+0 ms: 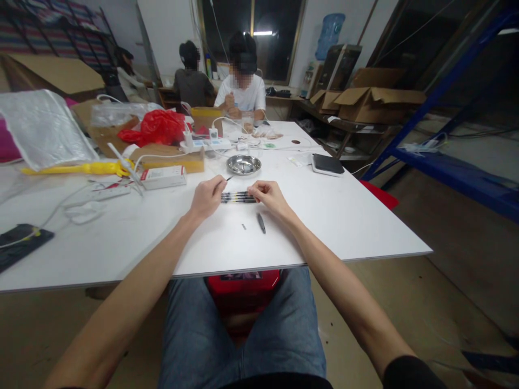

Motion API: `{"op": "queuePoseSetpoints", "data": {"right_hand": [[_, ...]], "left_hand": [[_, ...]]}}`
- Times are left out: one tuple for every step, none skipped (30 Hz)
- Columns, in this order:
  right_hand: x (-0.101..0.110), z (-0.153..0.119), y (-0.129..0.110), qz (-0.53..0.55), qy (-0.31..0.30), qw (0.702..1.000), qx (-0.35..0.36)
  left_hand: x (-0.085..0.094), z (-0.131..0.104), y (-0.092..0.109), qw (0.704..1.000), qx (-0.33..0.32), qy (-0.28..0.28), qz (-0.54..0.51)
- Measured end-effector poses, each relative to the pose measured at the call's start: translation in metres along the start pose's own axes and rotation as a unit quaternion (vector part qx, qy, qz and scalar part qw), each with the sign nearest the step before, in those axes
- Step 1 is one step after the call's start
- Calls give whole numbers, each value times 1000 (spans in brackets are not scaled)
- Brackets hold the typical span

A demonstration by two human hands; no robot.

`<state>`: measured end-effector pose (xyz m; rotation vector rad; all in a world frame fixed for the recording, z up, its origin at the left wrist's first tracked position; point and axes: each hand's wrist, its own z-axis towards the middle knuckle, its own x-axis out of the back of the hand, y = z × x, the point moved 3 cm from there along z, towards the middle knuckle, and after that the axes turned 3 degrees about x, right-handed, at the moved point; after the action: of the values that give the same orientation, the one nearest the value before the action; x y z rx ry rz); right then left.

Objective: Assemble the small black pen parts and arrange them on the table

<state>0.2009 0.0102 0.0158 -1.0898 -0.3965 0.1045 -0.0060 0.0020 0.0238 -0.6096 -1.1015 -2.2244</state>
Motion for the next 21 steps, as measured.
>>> {"op": "queuePoseSetpoints", "data": {"right_hand": [[-2,-1,-1,-11,-49,999,1],[-4,-2,-2,-23,-103,994,4],[-7,-3,-3,-33,-152,988,11],[-9,-5,-4,-41,-194,980,21],[-12,-6,-4,-47,-228,972,31],[-14,-7,-4,-51,-255,965,39],[-16,-9,-3,-53,-277,958,44],[-18,-10,-2,-56,-297,952,44],[-20,-11,-1,-61,-313,947,42],[-22,-12,0,-66,-326,942,38],[-23,-12,0,-72,-333,939,35],[-24,-13,1,-77,-338,937,34],[-25,-13,1,-82,-340,936,34],[-26,-13,1,-88,-340,936,35],[-27,-13,1,-94,-338,936,37],[-28,-12,1,-103,-333,936,40],[-28,-11,2,-114,-324,938,44],[-28,-10,2,-126,-312,941,48],[-27,-9,3,-139,-295,944,54],[-26,-8,4,-149,-275,948,59],[-24,-7,5,-153,-250,954,60]], "left_hand": [[1,0,-1,1000,3,0,4],[0,0,-1,1000,4,-9,10],[-2,-1,0,1000,4,-22,16],[-5,-3,1,999,1,-38,20],[-8,-4,3,998,-1,-53,24],[-10,-5,4,998,-3,-64,26],[-12,-6,5,997,-4,-72,28],[-13,-6,6,997,-4,-76,28],[-14,-6,7,996,-5,-79,29],[-14,-6,7,996,-5,-81,30],[-14,-6,6,996,-5,-83,31],[-14,-6,6,996,-5,-85,33],[-14,-6,5,995,-4,-88,36],[-15,-6,5,995,-2,-91,39],[-15,-6,5,995,-1,-94,41],[-16,-6,4,994,-1,-98,43],[-17,-6,4,994,-2,-102,45],[-17,-6,4,993,-4,-106,46],[-19,-6,3,993,-7,-111,45],[-20,-6,3,992,-9,-116,42],[-21,-6,2,992,-12,-121,38]]}}
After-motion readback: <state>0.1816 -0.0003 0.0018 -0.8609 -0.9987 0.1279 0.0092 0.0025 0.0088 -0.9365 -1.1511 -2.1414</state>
